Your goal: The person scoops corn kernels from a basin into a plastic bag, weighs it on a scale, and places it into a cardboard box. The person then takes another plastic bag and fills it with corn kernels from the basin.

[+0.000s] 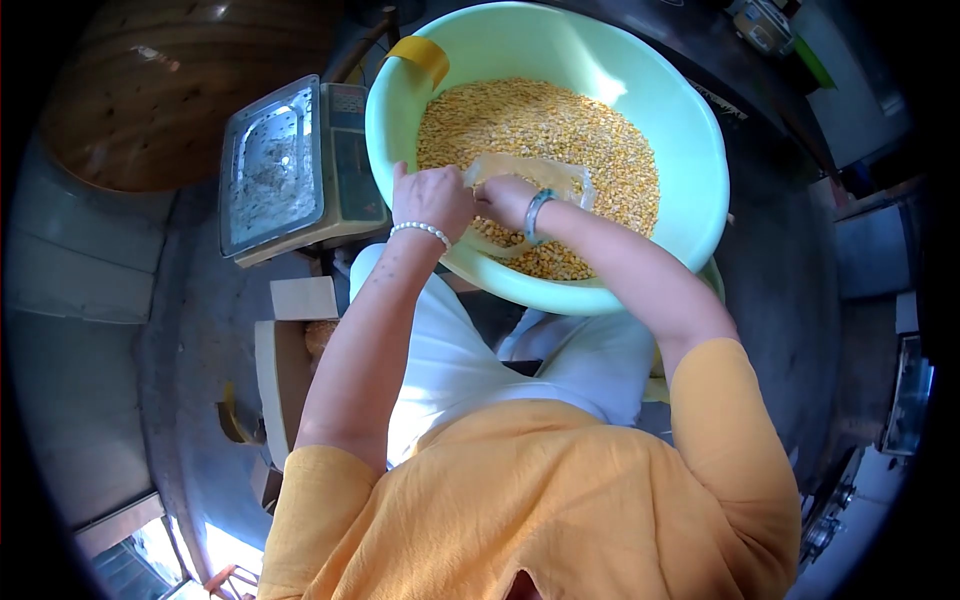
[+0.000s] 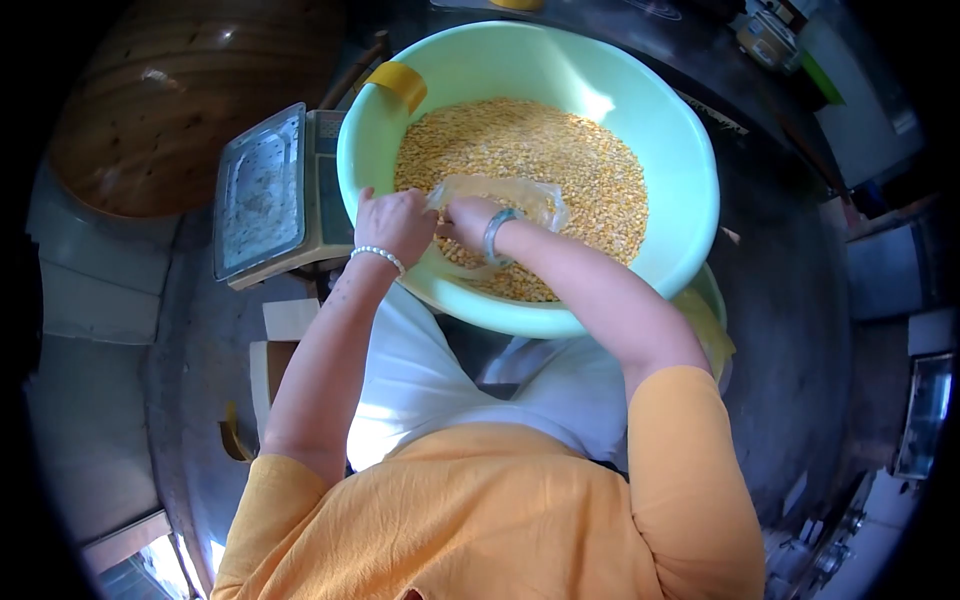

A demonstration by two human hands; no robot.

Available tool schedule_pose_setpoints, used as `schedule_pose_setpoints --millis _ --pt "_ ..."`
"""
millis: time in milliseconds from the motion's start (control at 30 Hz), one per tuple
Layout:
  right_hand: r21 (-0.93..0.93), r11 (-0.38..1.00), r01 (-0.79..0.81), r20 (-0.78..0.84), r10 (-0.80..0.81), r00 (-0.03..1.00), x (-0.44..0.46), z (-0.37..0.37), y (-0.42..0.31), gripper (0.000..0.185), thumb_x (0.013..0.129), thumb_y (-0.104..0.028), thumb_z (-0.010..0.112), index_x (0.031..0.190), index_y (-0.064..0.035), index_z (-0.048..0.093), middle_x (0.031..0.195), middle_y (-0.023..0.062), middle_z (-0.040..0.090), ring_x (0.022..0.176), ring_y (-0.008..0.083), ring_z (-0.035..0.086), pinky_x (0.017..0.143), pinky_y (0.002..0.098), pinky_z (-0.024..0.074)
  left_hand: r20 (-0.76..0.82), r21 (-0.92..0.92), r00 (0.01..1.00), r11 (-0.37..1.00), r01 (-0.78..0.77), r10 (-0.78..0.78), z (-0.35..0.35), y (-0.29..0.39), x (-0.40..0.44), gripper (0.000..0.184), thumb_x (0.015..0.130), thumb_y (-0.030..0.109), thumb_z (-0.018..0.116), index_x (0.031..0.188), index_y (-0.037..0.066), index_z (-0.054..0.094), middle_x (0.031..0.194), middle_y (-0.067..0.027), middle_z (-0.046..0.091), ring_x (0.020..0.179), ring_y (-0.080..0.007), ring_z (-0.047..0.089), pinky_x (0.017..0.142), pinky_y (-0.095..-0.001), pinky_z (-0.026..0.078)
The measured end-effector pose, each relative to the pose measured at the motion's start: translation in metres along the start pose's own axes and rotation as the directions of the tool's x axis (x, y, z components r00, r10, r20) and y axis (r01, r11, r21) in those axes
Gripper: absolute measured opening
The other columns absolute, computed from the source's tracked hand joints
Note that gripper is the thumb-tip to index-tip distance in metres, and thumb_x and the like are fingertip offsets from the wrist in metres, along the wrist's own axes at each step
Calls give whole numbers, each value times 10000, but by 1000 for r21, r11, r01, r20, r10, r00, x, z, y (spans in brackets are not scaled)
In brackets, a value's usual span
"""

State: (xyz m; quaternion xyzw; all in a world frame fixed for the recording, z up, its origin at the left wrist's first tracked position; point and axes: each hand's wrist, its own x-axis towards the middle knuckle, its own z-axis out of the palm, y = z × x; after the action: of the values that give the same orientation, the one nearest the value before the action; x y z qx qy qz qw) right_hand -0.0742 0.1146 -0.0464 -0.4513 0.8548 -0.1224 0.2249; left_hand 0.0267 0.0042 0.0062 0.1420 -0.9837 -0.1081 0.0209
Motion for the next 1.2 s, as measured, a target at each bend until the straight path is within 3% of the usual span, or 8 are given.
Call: schedule_pose_setpoints --millis 267,467,567,700,800,900,1000,1200 --pt "-52 998 35 9 -34 999 -11 -5 -3 251 820 -261 510 860 -62 658 817 167 635 762 331 604 726 407 473 -29 -18 999 999 -29 28 2 -2 0 181 780 221 514 765 79 625 733 -152 640 749 -296 616 954 -458 315" --pt "168 980 109 -413 -31 910 -21 -30 18 201 816 -171 504 904 -101 671 792 101 661 698 246 636 711 341 507 -44 -20 999 999 -28 27 4 -3 1 154 759 186 509 742 73 612 714 -151 635 728 -301 612 954 -460 314" --pt "492 870 39 -550 276 788 -28 -51 40 180 807 -133 513 878 -107 676 793 76 670 659 192 645 671 301 521 -41 -19 999 1000 -25 24 4 -3 1 147 753 177 507 741 73 611 709 -151 633 726 -302 611 956 -458 312" --pt "741 671 -28 -502 582 640 -33 -59 96 149 778 -114 549 854 -103 676 799 95 670 689 201 647 688 307 516 -52 -18 998 999 -33 32 4 -3 0 144 749 173 508 741 74 612 707 -151 632 723 -302 610 954 -457 315" --pt "538 769 -346 -458 611 645 -30 -21 168 142 762 -142 576 851 -88 671 823 119 665 763 232 643 720 340 503 -56 -14 998 999 -32 31 5 -3 1 143 749 178 512 741 76 611 708 -152 632 722 -302 609 949 -456 321" --pt "225 772 -595 -197 634 748 -40 0 178 176 754 -193 588 864 -80 665 841 144 655 828 266 628 745 364 488 -48 -9 998 1000 -28 28 4 -1 0 146 750 189 517 739 76 609 710 -155 631 722 -301 610 943 -455 327" --pt "217 896 -387 -127 419 899 -36 15 172 267 781 -240 608 983 -65 613 846 145 641 748 268 617 703 360 493 -60 -5 998 999 -32 31 5 -2 1 149 751 200 523 739 76 605 710 -157 630 721 -300 610 940 -452 330" --pt "99 865 -493 -139 502 854 -10 55 178 417 803 -401 490 1013 -67 624 995 178 625 936 308 600 806 374 464 -62 -5 998 1000 -31 30 4 -2 -1 155 764 208 522 749 75 599 701 -152 628 712 -299 609 941 -448 331"
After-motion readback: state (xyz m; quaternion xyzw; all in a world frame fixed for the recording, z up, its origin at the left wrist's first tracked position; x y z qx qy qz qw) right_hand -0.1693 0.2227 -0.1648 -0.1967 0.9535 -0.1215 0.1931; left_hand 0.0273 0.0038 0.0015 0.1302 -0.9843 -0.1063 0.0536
